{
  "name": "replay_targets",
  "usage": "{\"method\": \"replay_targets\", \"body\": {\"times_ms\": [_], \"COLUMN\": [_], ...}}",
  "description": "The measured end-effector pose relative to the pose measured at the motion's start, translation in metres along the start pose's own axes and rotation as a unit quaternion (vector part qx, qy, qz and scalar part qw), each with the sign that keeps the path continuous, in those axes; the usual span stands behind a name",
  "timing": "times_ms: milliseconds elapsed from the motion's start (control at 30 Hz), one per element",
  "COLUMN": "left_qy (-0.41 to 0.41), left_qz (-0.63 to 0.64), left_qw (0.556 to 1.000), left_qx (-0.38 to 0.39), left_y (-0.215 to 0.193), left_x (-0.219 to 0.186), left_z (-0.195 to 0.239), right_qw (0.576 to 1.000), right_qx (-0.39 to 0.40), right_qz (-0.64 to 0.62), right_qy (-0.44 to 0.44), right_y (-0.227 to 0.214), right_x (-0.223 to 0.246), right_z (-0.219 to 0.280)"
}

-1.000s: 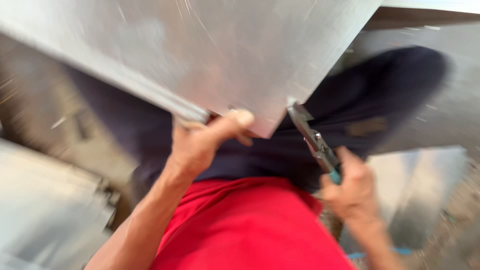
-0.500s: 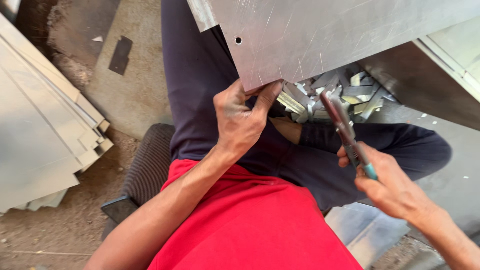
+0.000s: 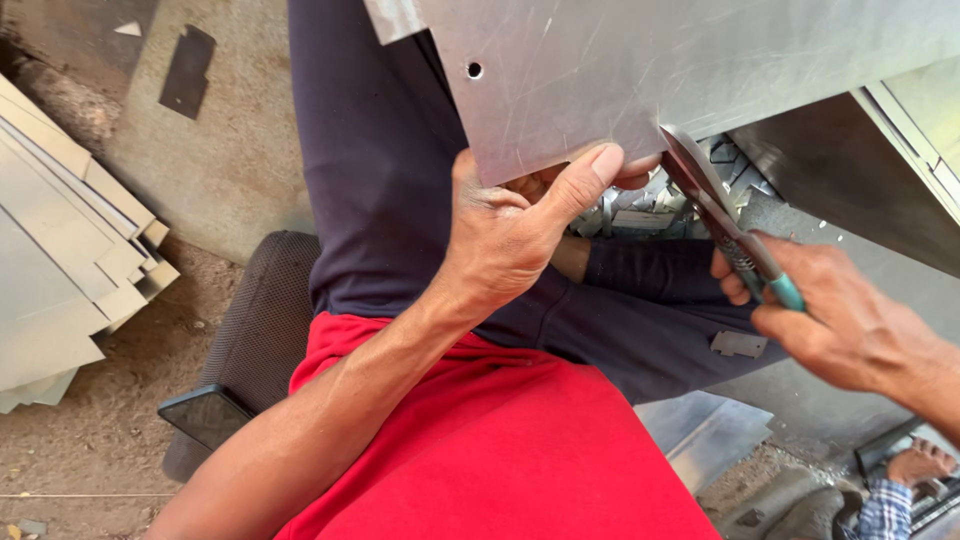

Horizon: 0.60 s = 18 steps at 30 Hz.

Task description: The person uses shears to cut several notches and edges on a large metal sheet while sitting on the floor, handling the sheet and tool by hand.

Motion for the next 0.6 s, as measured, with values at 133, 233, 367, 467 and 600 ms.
{"method": "replay_targets", "body": {"times_ms": [133, 233, 367, 467, 600], "left_qy": [-0.004, 0.003, 0.02, 0.056, 0.036], "left_qz": [0.008, -0.035, -0.087, -0.141, -0.18], "left_qw": [1.0, 0.999, 0.995, 0.987, 0.981], "left_qx": [0.0, -0.023, -0.049, -0.044, -0.064], "left_y": [-0.001, -0.001, -0.002, 0.001, -0.002], "left_x": [0.003, 0.002, -0.001, -0.003, -0.009], "left_z": [-0.002, -0.002, -0.003, -0.004, -0.002], "right_qw": [0.993, 0.981, 0.977, 0.943, 0.892], "right_qx": [0.024, 0.043, 0.018, -0.033, -0.139], "right_qz": [0.1, 0.141, -0.195, -0.303, -0.399], "right_qy": [0.061, 0.123, 0.08, 0.134, 0.159], "right_y": [-0.01, -0.007, 0.042, 0.105, 0.135], "right_x": [-0.004, 0.0, 0.028, 0.07, 0.094], "right_z": [-0.008, -0.006, 0.019, 0.034, 0.025]}}
Point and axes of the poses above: each hand's wrist, its own z-axis away from the middle knuckle, its own y-axis out of the palm, x = y × z, the point moved 2 cm from there along -z, towards the middle knuckle, and after that the axes turned 9 degrees about -x, right-handed, at the moved point
